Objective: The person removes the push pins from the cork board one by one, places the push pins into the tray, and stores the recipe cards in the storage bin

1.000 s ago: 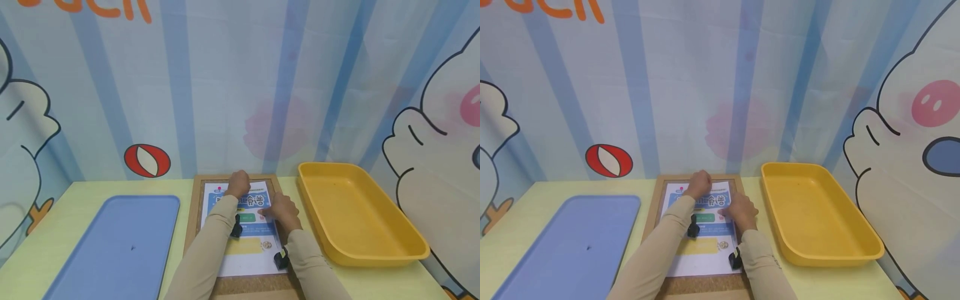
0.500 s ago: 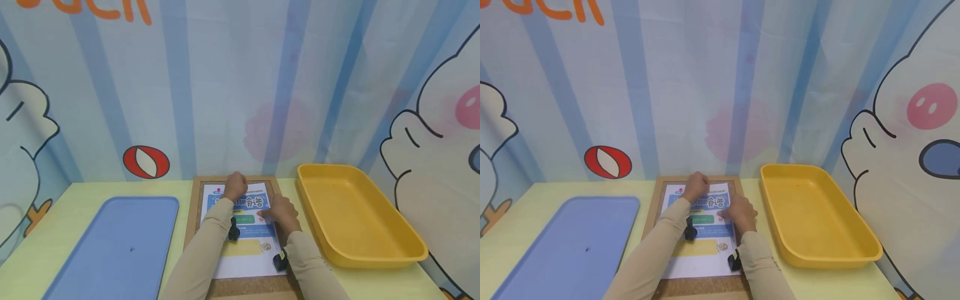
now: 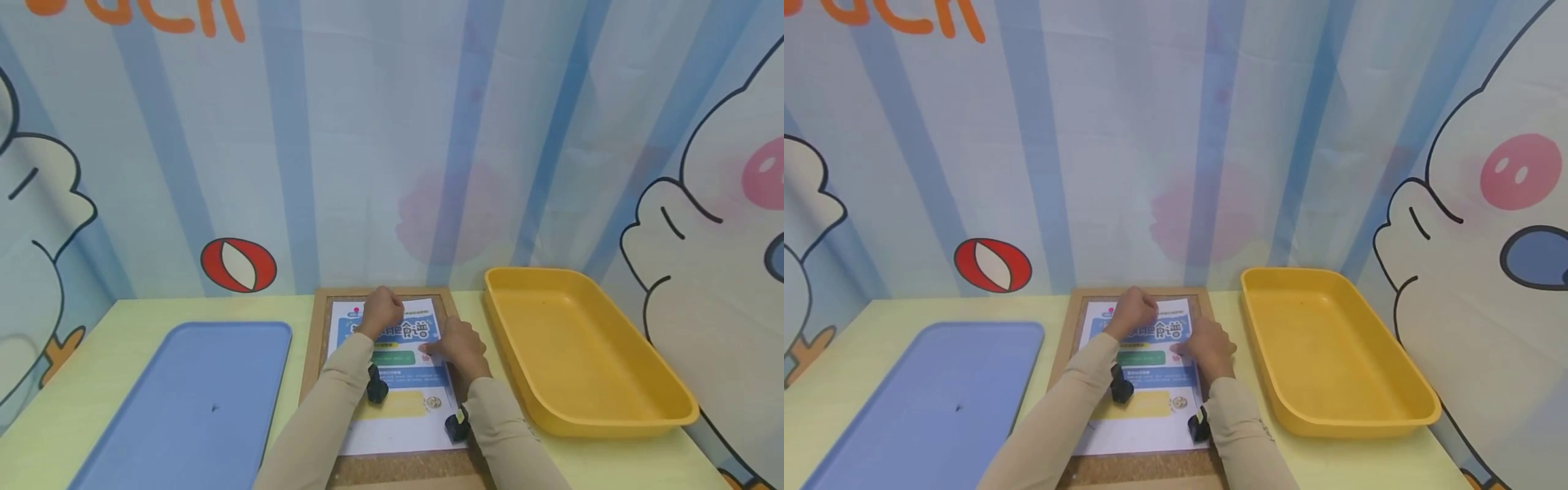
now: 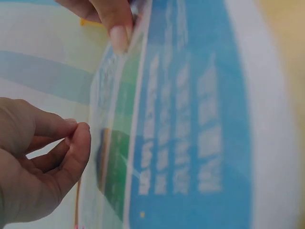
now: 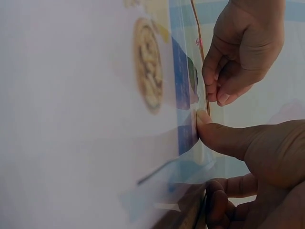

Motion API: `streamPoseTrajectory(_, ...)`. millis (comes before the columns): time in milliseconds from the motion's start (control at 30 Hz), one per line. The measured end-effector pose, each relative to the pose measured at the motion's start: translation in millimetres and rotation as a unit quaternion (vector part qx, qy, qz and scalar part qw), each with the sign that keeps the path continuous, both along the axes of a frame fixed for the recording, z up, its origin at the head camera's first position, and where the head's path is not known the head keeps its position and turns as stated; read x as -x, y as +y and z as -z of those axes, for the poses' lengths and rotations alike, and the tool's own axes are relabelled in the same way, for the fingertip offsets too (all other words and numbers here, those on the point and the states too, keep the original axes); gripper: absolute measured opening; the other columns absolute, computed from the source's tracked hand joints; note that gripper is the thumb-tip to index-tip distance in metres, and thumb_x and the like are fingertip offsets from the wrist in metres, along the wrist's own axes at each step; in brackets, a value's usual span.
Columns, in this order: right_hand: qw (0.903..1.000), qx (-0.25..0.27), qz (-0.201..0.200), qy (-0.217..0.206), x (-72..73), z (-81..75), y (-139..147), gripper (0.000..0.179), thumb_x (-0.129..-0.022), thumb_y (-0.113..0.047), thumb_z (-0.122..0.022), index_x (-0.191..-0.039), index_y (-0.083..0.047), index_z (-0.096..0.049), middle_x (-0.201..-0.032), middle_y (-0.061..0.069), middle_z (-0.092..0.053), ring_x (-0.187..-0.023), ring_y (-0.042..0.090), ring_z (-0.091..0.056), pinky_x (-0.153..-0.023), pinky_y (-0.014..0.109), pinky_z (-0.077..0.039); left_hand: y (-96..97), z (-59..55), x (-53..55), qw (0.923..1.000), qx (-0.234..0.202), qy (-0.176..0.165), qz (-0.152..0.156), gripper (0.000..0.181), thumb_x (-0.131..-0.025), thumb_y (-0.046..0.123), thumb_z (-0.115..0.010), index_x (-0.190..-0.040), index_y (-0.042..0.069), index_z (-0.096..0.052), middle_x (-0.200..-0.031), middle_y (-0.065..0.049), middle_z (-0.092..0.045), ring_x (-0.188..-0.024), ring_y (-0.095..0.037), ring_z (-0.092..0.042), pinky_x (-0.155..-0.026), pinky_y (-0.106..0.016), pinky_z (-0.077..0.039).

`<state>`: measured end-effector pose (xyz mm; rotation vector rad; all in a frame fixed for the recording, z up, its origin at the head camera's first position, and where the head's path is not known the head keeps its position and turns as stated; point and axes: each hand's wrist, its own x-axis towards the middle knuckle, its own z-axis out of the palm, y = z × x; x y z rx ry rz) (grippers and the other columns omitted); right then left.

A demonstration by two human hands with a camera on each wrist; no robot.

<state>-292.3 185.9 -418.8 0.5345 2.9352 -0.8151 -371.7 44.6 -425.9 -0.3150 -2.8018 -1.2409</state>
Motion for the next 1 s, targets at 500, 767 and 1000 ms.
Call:
streamPoseTrajectory(500, 1.0000, -0.002, -0.002, 0.004, 0.3, -0.7, -1, 0.056, -0.076, -0.032, -0.086, -0.117, -0.003, -0.061, -0.095, 0.014, -0.067, -0.084, 0.029, -0.061, -0.080, 0.047, -0.048, -15.2, -13.6, -41.6, 0.9945, -0.078, -0.070, -0.001, 0.006, -0.075, -0.001, -0.073, -0.079, 0.001, -0.078, -0.069, -0.009, -0.073, -0.056, -0.010, -0.058, -0.054, -0.020, -0.044)
streamPoseTrajectory(767, 0.9999, -0.004, -0.010, 0.004, 0.0, -0.1, 0, 0.062, -0.077, -0.032, -0.085, -0.127, -0.004, -0.061, -0.099, 0.015, -0.069, -0.085, 0.030, -0.063, -0.082, 0.049, -0.049, -34.7, -35.3, -65.7, 0.9864, -0.123, -0.103, 0.037, 0.018, -0.091, 0.010, -0.069, -0.087, -0.007, -0.075, -0.071, -0.011, -0.073, -0.054, -0.009, -0.065, -0.058, -0.025, -0.058)
streamPoseTrajectory(1000, 0.9999, 0.001, -0.011, 0.004, -1.4, 0.0, -1, 0.065, -0.078, -0.030, -0.085, -0.132, -0.005, -0.059, -0.100, 0.015, -0.069, -0.085, 0.030, -0.064, -0.081, 0.049, -0.050, -50.9, -45.4, -83.2, 0.9753, -0.159, -0.149, 0.040, 0.041, -0.102, 0.027, -0.055, -0.089, -0.007, -0.073, -0.072, -0.008, -0.070, -0.057, -0.013, -0.065, -0.059, -0.024, -0.058)
